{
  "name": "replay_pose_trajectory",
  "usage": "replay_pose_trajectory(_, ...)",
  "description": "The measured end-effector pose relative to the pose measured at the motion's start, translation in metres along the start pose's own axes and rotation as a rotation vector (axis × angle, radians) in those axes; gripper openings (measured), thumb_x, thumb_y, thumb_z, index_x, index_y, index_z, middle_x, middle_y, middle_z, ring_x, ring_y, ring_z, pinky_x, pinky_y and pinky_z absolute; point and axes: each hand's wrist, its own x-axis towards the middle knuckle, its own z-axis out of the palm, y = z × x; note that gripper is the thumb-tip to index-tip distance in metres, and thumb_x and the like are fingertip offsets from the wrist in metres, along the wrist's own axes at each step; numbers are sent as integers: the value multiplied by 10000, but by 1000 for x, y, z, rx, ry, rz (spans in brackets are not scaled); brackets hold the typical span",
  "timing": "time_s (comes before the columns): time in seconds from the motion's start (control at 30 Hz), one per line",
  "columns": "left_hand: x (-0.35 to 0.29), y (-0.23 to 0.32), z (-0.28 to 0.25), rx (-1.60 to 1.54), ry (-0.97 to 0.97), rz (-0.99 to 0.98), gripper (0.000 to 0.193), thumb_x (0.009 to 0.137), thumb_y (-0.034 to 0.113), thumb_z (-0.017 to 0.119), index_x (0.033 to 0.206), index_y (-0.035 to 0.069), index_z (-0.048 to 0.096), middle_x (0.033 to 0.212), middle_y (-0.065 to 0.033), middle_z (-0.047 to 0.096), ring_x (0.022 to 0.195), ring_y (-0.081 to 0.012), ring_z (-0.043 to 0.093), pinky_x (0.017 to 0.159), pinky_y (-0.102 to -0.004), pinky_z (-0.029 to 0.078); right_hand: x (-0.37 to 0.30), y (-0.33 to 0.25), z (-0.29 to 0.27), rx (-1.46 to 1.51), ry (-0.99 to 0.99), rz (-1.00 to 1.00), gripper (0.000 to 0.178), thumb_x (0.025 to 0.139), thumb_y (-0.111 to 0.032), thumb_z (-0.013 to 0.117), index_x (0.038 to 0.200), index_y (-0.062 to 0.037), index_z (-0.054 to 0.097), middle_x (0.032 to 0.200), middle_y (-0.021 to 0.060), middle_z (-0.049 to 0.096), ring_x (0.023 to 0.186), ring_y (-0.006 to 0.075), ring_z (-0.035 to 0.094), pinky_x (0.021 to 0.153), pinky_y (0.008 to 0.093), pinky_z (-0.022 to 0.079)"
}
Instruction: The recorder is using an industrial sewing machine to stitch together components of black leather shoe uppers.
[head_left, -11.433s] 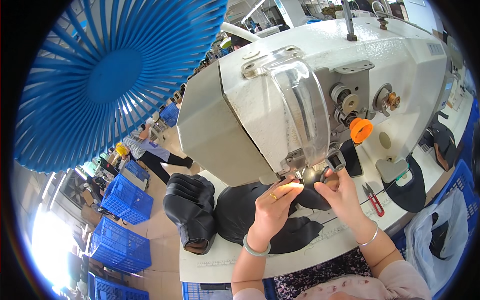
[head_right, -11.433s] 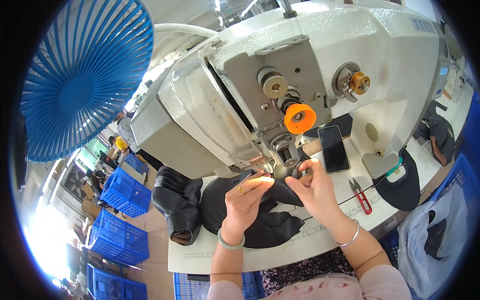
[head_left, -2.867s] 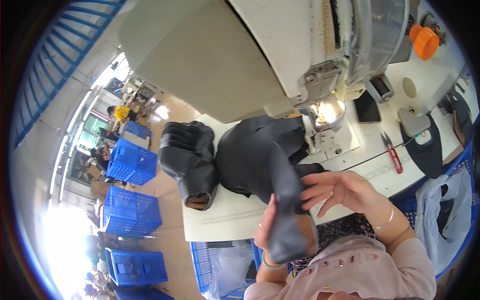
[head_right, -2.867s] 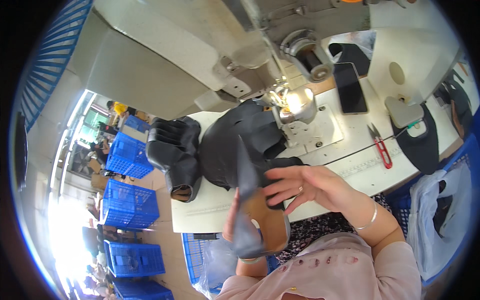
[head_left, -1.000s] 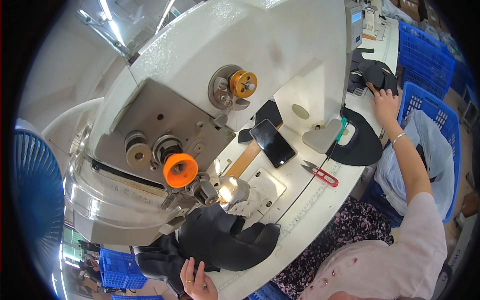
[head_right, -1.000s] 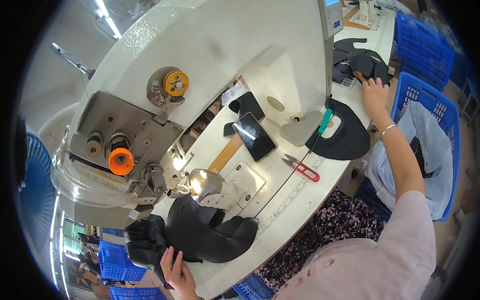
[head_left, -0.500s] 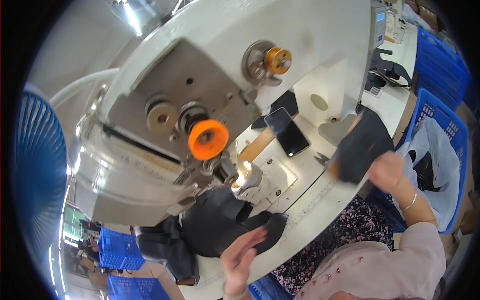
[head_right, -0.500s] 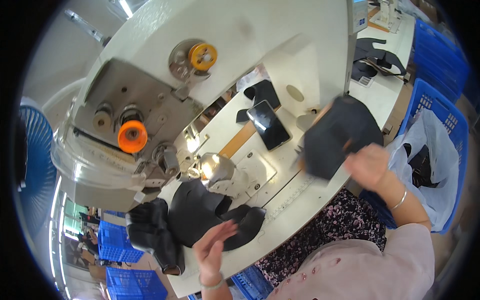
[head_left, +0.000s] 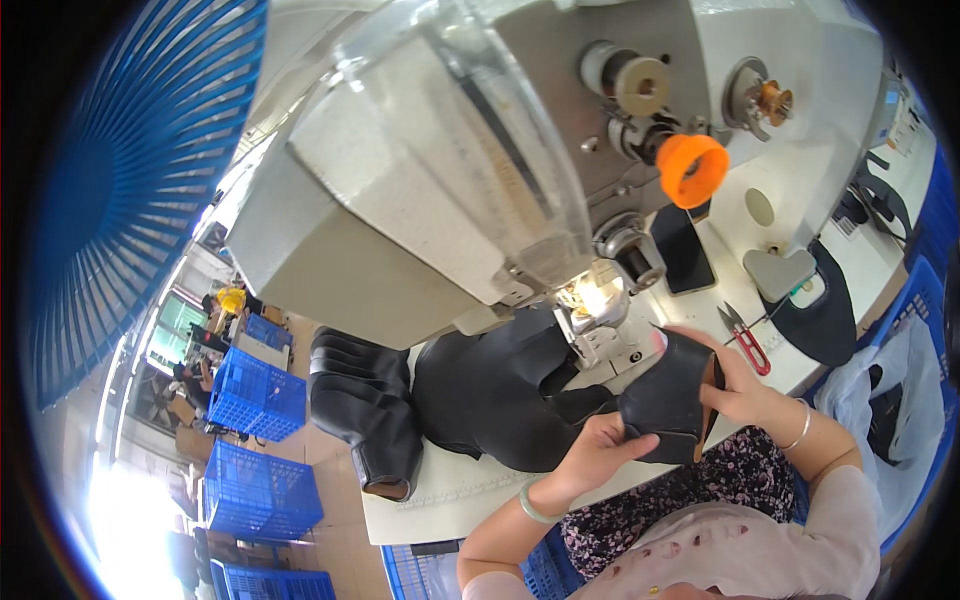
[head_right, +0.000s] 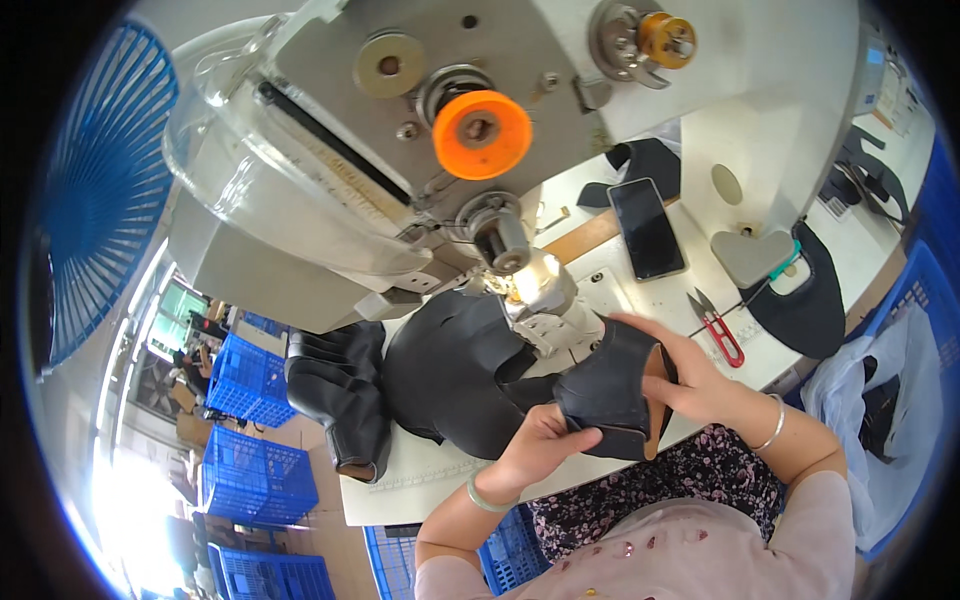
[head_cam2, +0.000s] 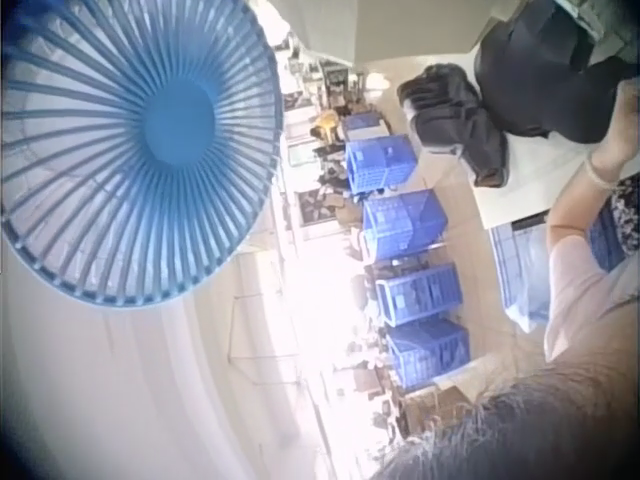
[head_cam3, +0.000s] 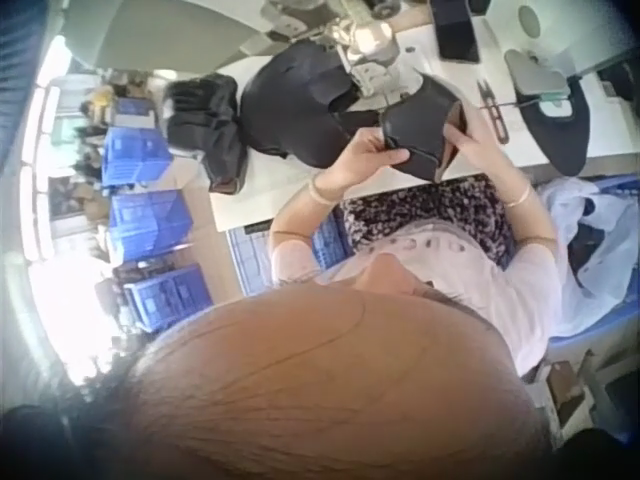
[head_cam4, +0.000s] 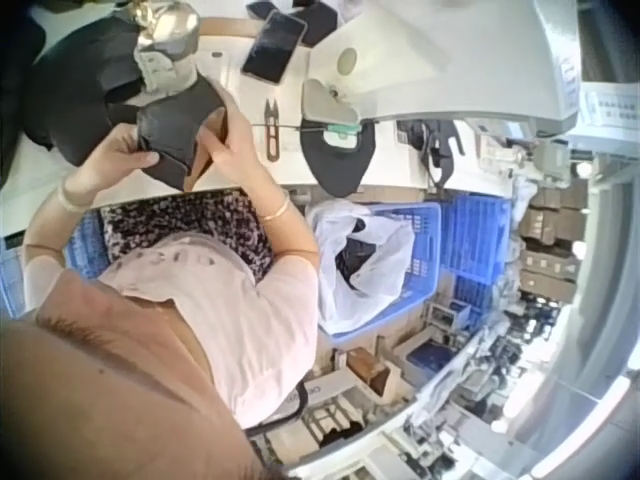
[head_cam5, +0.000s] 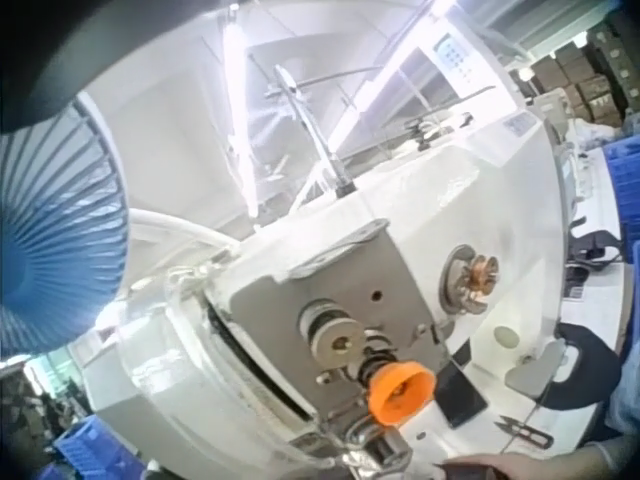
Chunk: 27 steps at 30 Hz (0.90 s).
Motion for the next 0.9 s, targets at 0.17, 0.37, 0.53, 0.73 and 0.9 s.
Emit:
replay_pose_trajectory(0.17,2,54,-49,861,-137,112,353,717,85,762,1039,-10,656,1060,-118,659,995,-209,600,884,-310,454,27,0,10,26,61,-39,482,778,90,490,1251,1,471,1258,172,568,1195,270,540,982,360,430)
replay_pose_trajectory(0.37,33,48,-90,1754,395,204,505,696,167,756,1175,84,621,1287,-146,557,1262,-316,447,1043,-479,332,54,-30,-1,-453,77,-571,569,552,162,474,1055,-28,658,1192,144,601,1082,336,580,939,389,460)
replay_pose_trajectory(0.53,28,69,-100,1215,374,188,557,653,65,774,1189,88,629,1252,-121,584,1137,-307,561,956,-395,443,75,-38,4,-881,141,-847,515,603,119,547,1055,-81,692,1100,83,623,1037,294,573,882,393,485)
replay_pose_trajectory(0.73,0,98,-67,1189,492,424,541,628,-11,741,1157,52,650,1195,-181,599,1087,-288,593,942,-347,456,84,-42,3,-1007,132,-923,403,659,-20,651,1035,-151,716,1003,32,612,964,270,563,800,403,512)
replay_pose_trajectory(0.9,2,101,-38,1210,146,750,548,659,-41,709,1196,36,629,1270,-175,545,1116,-332,563,943,-369,459,89,-43,3,-975,123,-960,381,671,-53,648,1034,-149,717,995,31,607,950,270,556,782,404,505)
